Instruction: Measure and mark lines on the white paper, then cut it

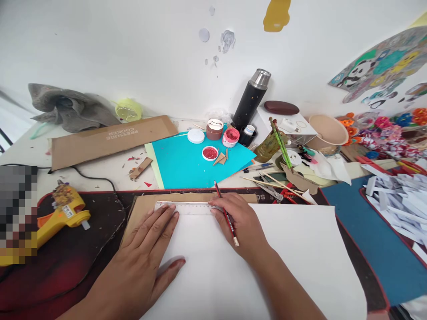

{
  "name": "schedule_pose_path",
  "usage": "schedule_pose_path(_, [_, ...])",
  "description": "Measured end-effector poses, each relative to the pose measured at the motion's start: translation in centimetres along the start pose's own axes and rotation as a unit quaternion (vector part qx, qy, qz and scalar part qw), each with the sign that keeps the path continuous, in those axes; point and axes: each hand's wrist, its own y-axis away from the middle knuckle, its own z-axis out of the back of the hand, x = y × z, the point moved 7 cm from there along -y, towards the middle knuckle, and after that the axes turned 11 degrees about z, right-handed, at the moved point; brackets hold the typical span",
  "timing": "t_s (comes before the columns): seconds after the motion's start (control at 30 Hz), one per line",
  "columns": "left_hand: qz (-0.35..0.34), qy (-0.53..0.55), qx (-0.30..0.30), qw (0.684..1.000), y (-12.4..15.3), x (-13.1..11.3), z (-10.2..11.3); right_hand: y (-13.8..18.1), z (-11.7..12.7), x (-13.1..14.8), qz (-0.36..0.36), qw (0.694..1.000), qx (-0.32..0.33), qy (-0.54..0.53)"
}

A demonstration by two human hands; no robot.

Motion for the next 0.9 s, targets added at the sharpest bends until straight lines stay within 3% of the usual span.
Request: schedule_pose_path(0.9, [-0.001,-0.02,-0.013,1.0,-0.1,-0.06,0.13,0.09,-0.1,-0.21,0.004,1.0,0.01,-0.008])
